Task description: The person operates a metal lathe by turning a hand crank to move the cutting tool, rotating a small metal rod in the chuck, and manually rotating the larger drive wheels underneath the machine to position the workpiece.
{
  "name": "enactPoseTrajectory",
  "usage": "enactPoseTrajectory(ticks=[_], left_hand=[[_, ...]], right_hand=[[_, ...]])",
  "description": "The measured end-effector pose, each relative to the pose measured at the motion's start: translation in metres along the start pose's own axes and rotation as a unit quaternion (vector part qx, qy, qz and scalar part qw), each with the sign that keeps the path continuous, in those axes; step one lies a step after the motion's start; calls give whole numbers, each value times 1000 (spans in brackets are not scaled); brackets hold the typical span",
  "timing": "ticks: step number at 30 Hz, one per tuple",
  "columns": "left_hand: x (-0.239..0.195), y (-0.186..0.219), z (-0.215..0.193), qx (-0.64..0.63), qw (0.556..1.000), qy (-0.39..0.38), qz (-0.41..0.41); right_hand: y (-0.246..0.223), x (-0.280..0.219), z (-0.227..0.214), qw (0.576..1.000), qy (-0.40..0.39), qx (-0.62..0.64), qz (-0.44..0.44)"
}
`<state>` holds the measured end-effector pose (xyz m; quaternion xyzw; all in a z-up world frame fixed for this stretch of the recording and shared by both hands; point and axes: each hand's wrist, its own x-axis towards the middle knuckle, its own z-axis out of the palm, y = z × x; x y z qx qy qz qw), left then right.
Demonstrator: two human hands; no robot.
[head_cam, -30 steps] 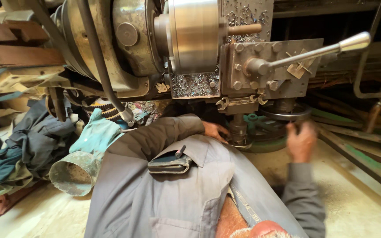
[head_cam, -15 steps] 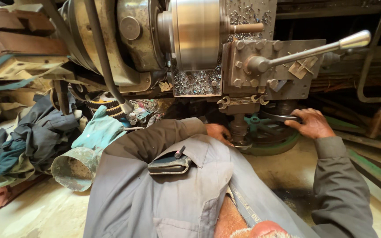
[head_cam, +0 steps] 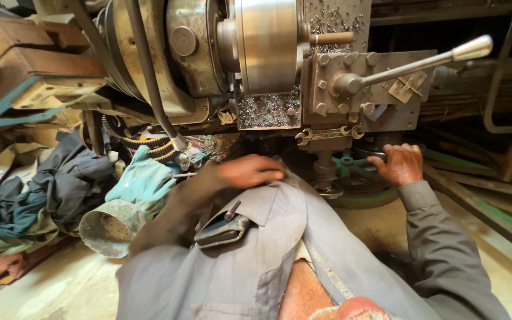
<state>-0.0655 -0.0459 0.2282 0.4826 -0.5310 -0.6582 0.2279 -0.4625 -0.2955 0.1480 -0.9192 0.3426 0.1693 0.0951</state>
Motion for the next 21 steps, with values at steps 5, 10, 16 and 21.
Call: enactPoseTrajectory(ticks=[5, 10, 16, 21], left_hand=[[-138, 117, -69, -38, 980, 144, 135], [-186, 153, -76, 251, 661, 705, 64], [-223, 118, -112, 540, 528, 653, -53], [-229, 103, -106, 515, 544, 654, -103]], right_hand=[[-18, 6, 0, 998, -26, -54, 29], [-33, 9, -2, 995, -42, -59, 68], [-42, 13, -6, 991, -71, -65, 89], [-46, 10, -5, 989, -81, -68, 103]])
